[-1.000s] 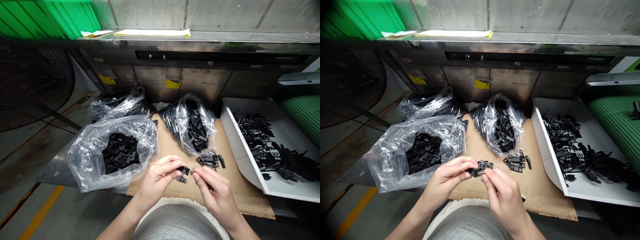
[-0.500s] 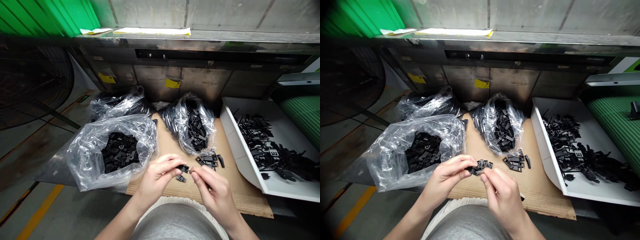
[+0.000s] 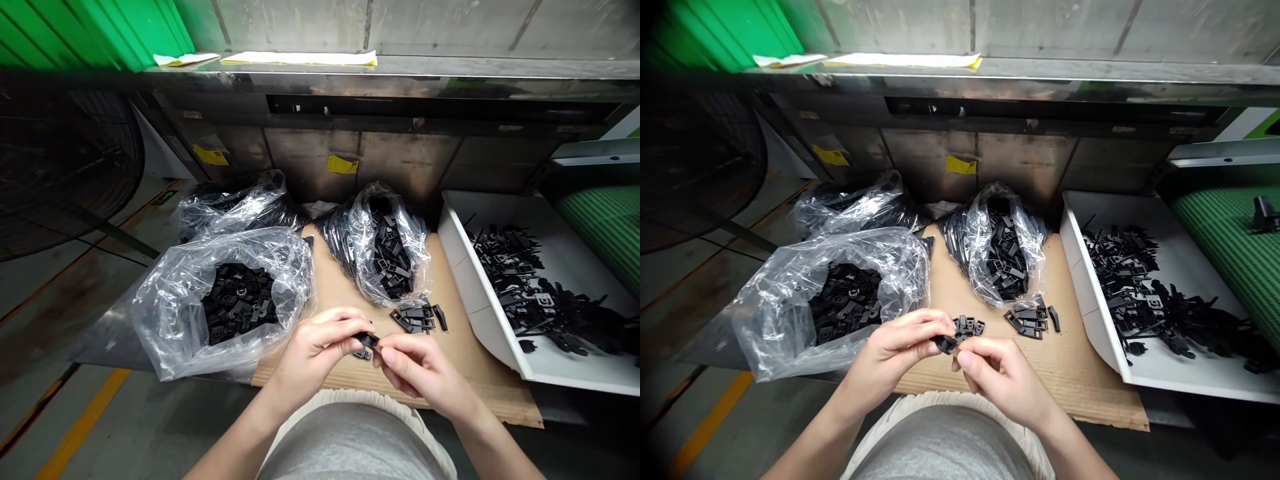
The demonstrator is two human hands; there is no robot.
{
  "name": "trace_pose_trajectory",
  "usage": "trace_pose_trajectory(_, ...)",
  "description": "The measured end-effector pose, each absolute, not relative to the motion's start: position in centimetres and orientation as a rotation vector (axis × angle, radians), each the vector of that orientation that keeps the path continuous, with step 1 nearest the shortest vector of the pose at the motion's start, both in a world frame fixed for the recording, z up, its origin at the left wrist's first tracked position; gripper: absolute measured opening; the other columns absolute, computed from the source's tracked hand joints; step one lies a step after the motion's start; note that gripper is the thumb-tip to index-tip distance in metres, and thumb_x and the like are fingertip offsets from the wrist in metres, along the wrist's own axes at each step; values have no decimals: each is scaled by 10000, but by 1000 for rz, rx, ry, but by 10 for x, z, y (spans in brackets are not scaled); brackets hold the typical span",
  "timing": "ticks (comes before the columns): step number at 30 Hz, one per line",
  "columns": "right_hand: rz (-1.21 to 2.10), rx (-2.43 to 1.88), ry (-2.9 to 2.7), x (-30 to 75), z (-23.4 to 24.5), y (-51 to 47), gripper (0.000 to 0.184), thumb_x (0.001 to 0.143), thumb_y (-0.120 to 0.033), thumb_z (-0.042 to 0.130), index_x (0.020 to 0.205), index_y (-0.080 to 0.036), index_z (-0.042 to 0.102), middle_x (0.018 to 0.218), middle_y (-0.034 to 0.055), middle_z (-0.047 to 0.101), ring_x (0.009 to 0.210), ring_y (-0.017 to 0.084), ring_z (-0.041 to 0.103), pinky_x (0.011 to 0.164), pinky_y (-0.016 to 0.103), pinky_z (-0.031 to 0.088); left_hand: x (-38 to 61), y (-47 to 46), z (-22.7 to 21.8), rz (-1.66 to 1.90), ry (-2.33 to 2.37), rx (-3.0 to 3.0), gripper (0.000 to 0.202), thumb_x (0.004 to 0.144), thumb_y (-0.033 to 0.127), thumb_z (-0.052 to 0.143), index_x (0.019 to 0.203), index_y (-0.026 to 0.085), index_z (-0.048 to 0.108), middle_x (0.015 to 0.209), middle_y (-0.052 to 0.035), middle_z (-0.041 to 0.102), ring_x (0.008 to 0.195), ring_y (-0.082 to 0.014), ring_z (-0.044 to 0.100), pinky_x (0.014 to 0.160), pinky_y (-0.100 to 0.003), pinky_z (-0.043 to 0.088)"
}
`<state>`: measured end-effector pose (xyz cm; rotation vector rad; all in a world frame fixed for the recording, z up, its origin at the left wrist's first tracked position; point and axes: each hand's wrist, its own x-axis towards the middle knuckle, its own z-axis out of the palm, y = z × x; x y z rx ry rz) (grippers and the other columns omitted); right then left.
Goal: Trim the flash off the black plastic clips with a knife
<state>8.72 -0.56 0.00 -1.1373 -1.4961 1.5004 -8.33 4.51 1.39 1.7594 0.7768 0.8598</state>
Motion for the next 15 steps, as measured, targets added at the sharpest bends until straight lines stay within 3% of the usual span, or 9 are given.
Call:
trace_pose_trajectory(3, 1793, -1000, -1436, 92, -1, -4, 299, 826, -367, 479, 696, -125, 598, 460, -49, 444, 353, 32, 312, 346, 166, 249, -83, 46, 14, 910, 777, 1792, 200, 774, 78, 570, 891, 197, 681, 912, -35, 642, 875, -171, 588, 802, -264, 447)
trace_pose_trajectory(6, 1805, -957, -1177, 96, -4, -5, 194, 785, -333, 559, 784, -145, 605, 546, -33, 504, 410, 39, 407, 381, 155, 317, -83, 46, 16, 949, 774, 1816, 221, 763, 55, 575, 891, 203, 679, 924, -26, 642, 871, -160, 593, 803, -252, 447)
trace_pose_trajectory(11, 1430, -1143, -1105, 96, -13, -16, 227, 852, -280, 465, 1046, -201, 551, 729, 15, 569, 513, 91, 527, 453, 217, 419, -85, 42, 16, 979, 899, 1859, 294, 731, 20, 586, 950, 209, 638, 961, -23, 635, 912, -173, 577, 812, -269, 451)
trace_pose_trajectory(15, 984, -1299, -1442, 86, -12, -25, 230, 874, -208, 406, 1032, -206, 574, 687, 7, 515, 531, 107, 498, 519, 247, 422, -85, 40, 12, 1010, 933, 2002, 282, 760, 20, 535, 966, 194, 620, 947, -46, 624, 900, -186, 570, 787, -286, 463)
